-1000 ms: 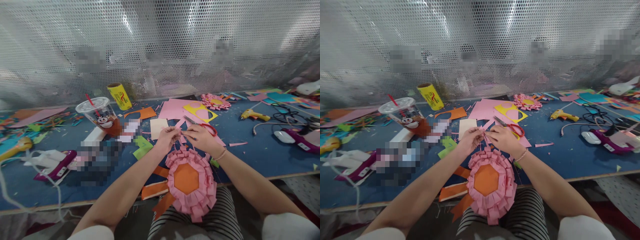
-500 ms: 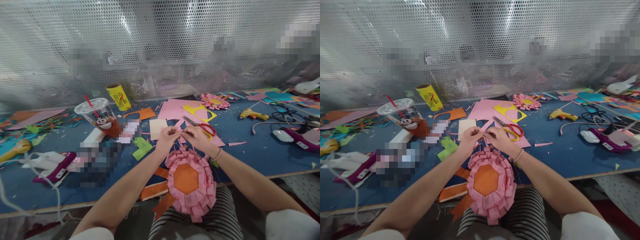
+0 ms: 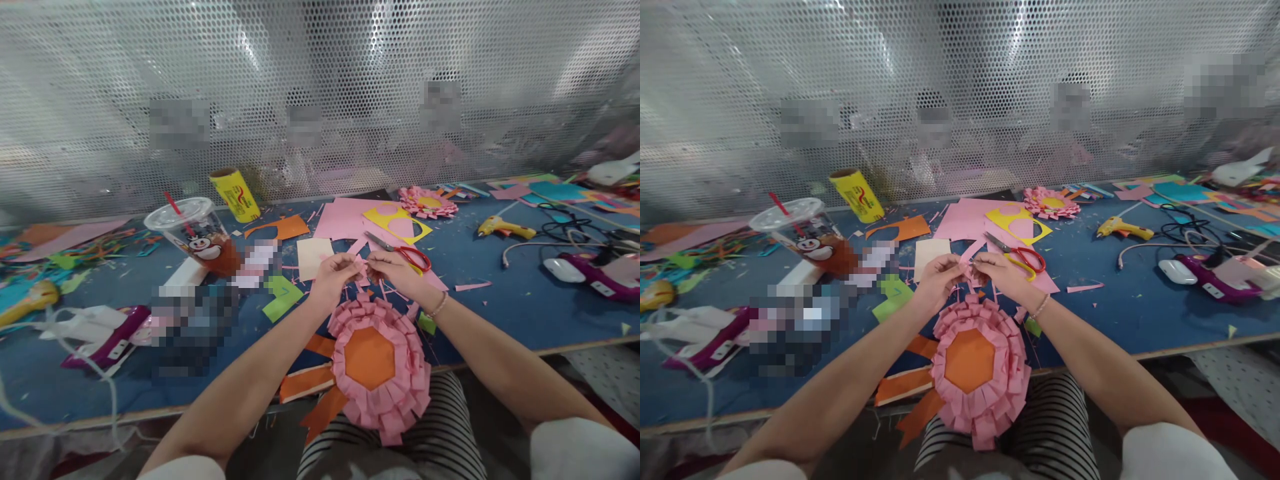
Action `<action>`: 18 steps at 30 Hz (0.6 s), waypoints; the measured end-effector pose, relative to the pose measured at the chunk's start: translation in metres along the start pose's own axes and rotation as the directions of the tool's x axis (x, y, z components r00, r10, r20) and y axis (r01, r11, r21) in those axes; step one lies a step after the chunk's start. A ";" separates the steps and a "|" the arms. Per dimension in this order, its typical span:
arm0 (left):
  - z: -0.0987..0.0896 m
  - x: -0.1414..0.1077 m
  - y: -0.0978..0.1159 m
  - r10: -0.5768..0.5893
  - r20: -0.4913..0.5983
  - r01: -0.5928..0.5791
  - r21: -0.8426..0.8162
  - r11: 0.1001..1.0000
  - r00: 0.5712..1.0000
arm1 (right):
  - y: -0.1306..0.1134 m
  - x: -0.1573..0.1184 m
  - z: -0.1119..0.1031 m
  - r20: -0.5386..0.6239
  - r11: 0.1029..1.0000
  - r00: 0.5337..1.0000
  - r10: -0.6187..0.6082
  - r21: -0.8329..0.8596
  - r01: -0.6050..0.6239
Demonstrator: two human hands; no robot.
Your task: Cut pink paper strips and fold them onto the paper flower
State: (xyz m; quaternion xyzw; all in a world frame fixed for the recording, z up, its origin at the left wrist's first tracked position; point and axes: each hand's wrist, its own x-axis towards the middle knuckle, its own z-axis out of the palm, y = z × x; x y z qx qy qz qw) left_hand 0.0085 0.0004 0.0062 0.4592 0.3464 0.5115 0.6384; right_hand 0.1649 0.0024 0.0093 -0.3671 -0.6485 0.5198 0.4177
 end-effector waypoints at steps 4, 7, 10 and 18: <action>0.001 0.001 0.001 -0.018 -0.039 0.018 -0.011 1.000 0.999 | 0.006 0.002 -0.004 -0.107 0.998 0.992 -0.067 0.003 0.067; 0.001 0.002 0.002 -0.033 -0.065 0.031 -0.023 0.999 0.997 | 0.004 0.001 -0.006 -0.134 0.980 0.974 -0.180 -0.105 0.167; 0.001 0.001 0.002 -0.037 -0.071 0.034 -0.042 0.999 0.997 | 0.000 -0.001 -0.005 -0.128 0.930 0.947 -0.294 -0.268 0.252; 0.001 -0.002 0.002 -0.036 -0.037 0.037 0.025 0.999 0.999 | 0.001 -0.002 -0.001 -0.129 0.874 0.927 -0.352 -0.399 0.277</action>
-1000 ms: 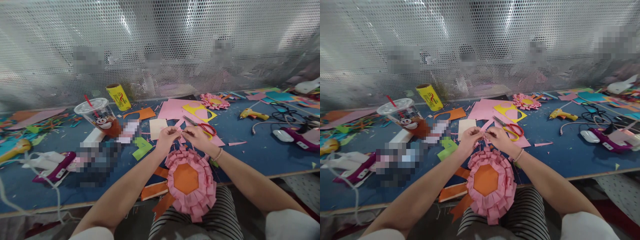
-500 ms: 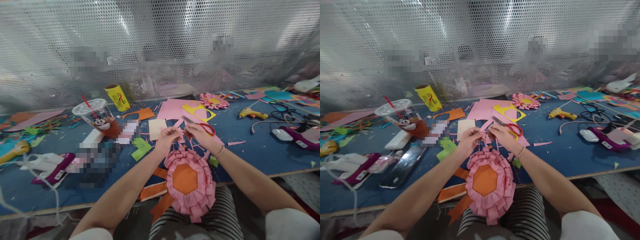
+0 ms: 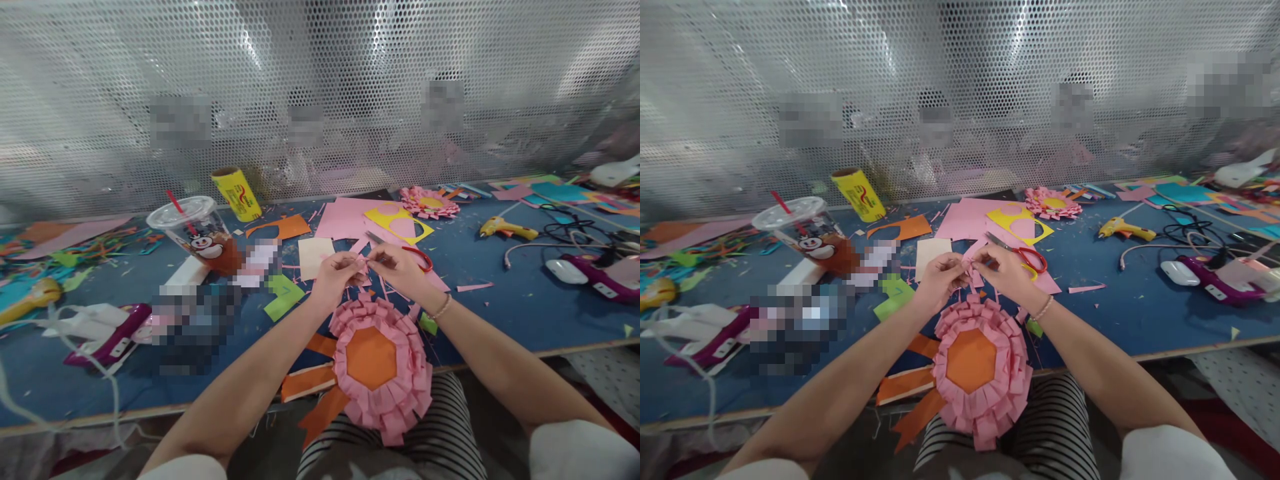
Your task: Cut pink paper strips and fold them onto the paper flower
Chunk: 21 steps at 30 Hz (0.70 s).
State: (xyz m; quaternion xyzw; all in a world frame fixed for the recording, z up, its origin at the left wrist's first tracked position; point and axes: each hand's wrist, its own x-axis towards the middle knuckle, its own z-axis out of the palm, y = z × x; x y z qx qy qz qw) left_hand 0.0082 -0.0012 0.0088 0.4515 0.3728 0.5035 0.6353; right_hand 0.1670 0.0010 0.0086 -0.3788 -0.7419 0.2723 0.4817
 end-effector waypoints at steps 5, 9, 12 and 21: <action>-0.001 -0.001 -0.003 0.072 0.009 -0.073 0.056 0.996 0.997 | -0.001 0.000 0.000 -0.017 1.000 1.000 -0.012 -0.008 0.012; 0.000 0.000 -0.006 0.129 0.028 -0.130 0.023 0.991 0.991 | -0.003 0.000 -0.002 -0.024 0.995 0.998 -0.065 -0.075 0.063; 0.000 0.000 -0.005 0.124 0.017 -0.123 -0.058 0.991 0.992 | -0.004 0.001 -0.003 -0.024 0.987 0.992 -0.120 -0.106 0.117; -0.006 0.007 -0.012 0.171 -0.059 -0.172 -0.005 0.985 0.984 | 0.000 0.001 -0.001 -0.017 0.992 0.998 -0.067 -0.111 0.065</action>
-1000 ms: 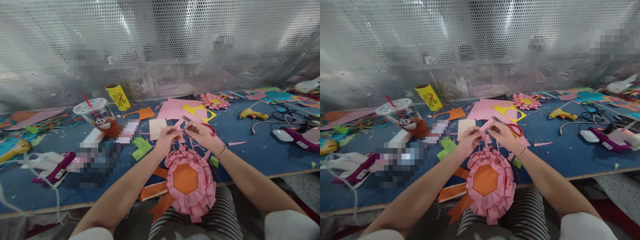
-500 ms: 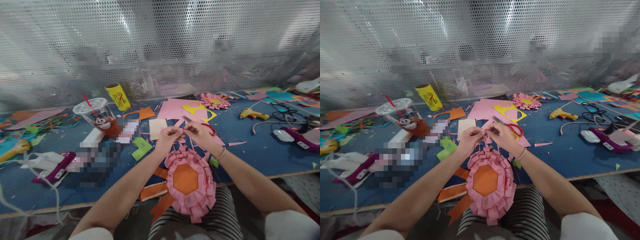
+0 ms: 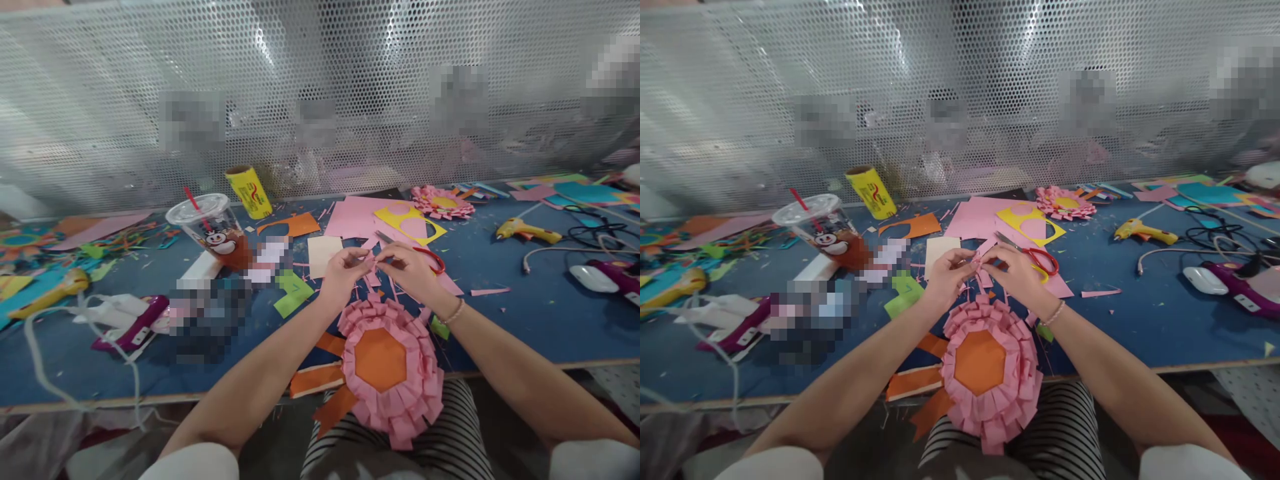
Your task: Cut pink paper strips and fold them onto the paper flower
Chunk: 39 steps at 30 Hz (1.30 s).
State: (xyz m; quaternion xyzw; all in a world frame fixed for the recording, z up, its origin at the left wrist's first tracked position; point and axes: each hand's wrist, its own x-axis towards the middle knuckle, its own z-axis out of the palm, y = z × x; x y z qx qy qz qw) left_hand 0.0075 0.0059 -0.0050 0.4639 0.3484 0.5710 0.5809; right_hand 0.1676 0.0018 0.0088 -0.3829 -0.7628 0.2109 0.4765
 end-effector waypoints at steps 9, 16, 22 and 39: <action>0.007 -0.002 0.007 -0.173 0.040 0.177 -0.166 0.970 0.984 | 0.010 -0.001 0.002 0.020 0.981 0.990 0.136 0.133 -0.138; 0.005 -0.001 0.005 -0.152 0.039 0.155 -0.106 0.982 0.988 | 0.010 -0.003 0.002 0.046 0.975 0.986 0.161 0.145 -0.166; 0.005 0.000 0.006 -0.159 0.045 0.163 -0.100 0.981 0.986 | 0.009 -0.002 0.003 0.063 0.960 0.984 0.165 0.217 -0.175; 0.007 -0.002 0.010 -0.142 0.037 0.144 -0.056 0.988 0.989 | 0.003 -0.001 0.003 0.102 0.920 0.971 0.214 0.314 -0.236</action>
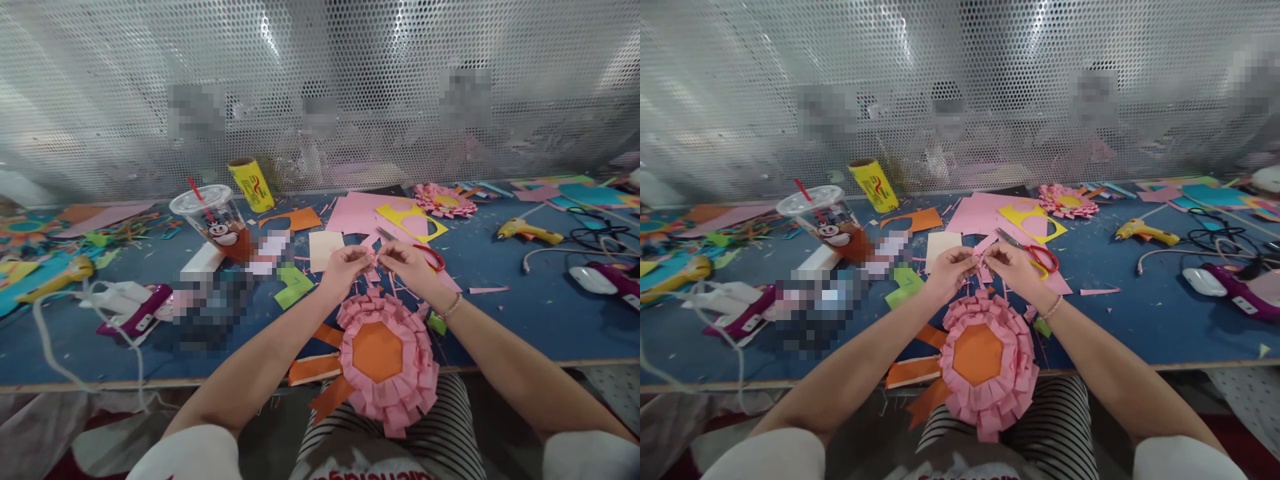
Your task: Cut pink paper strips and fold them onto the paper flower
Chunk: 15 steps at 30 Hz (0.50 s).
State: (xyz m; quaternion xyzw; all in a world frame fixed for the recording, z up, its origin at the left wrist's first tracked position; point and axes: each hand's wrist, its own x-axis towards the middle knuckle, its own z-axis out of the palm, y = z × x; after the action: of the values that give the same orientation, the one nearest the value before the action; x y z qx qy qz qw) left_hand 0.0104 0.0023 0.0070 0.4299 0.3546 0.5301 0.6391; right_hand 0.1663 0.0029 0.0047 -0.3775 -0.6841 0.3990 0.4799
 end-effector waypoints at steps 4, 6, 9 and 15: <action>-0.001 -0.002 0.001 0.117 0.023 -0.119 0.184 0.976 0.993 | -0.001 -0.001 0.002 -0.040 0.992 0.999 -0.035 -0.119 0.030; -0.002 -0.003 0.001 0.144 0.031 -0.148 0.242 0.959 0.989 | -0.003 -0.002 0.003 -0.060 0.982 0.995 -0.077 -0.180 0.065; -0.002 -0.004 0.001 0.165 0.035 -0.169 0.270 0.948 0.986 | -0.004 -0.002 0.003 -0.056 0.962 0.989 -0.135 -0.246 0.118; -0.001 -0.003 -0.002 0.140 0.016 -0.140 0.209 0.968 0.990 | -0.004 -0.003 -0.001 -0.009 0.902 0.974 -0.227 -0.380 0.206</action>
State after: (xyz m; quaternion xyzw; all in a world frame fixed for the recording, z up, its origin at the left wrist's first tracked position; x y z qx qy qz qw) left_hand 0.0095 -0.0003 0.0042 0.5190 0.3769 0.5334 0.5514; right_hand 0.1676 -0.0016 0.0074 -0.3946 -0.7726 0.1944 0.4578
